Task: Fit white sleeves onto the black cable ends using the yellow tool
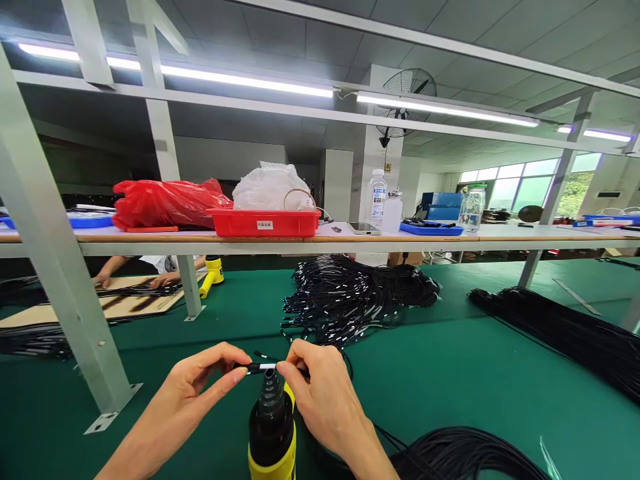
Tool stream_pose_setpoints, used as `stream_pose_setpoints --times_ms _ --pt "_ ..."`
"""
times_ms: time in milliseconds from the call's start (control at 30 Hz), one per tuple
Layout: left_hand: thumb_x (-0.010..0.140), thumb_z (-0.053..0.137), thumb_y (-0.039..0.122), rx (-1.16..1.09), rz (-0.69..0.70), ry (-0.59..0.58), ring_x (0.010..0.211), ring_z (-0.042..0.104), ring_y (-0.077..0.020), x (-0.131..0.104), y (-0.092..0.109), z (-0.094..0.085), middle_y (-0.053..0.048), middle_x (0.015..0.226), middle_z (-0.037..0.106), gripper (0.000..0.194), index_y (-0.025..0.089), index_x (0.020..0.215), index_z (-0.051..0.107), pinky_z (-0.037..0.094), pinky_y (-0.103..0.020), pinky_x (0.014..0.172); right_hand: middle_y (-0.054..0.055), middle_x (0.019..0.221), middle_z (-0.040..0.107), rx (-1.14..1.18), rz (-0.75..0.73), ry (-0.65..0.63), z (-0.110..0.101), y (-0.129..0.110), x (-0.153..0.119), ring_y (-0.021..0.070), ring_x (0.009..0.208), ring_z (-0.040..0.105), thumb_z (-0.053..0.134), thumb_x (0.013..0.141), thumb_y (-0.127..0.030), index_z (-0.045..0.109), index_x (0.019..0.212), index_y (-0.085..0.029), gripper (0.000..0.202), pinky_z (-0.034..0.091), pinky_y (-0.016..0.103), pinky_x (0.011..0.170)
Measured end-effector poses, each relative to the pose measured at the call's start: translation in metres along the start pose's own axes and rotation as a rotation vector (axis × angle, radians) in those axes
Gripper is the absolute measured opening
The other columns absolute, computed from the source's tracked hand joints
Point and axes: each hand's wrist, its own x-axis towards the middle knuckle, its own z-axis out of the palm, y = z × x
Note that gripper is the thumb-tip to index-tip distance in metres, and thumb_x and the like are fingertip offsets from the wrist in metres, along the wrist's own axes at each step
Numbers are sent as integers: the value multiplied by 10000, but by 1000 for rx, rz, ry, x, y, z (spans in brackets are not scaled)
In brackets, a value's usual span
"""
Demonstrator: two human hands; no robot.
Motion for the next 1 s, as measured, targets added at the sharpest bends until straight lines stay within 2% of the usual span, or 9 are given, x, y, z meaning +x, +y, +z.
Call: stream_pose_setpoints --times_ms 133,333,867,1000 --pt "933 503 457 4 4 -19 748 513 -159 2 3 3 32 802 584 252 247 875 630 418 -246 685 -69 586 462 0 -3 -8 1 -1 -1 101 563 382 520 931 -263 509 681 -200 258 239 240 537" --pt "922 514 462 40 -16 -17 736 503 -167 6 -3 5 25 779 588 272 230 834 626 401 -257 668 -70 582 457 3 5 3 0 -2 0 101 561 380 524 926 -252 508 678 -199 254 236 240 532" --pt "859 602 355 24 13 22 852 569 -197 6 -10 6 5 867 626 121 249 865 661 435 -299 766 -60 613 506 -13 -6 23 3 1 0 108 576 427 553 884 -203 528 713 -202 173 264 228 531" --pt "899 555 412 41 1 66 908 578 -194 4 -8 5 5 952 645 196 274 1022 619 448 -301 815 -57 606 512 27 4 53 4 6 3 110 564 429 530 905 -256 537 702 -204 210 276 226 516"
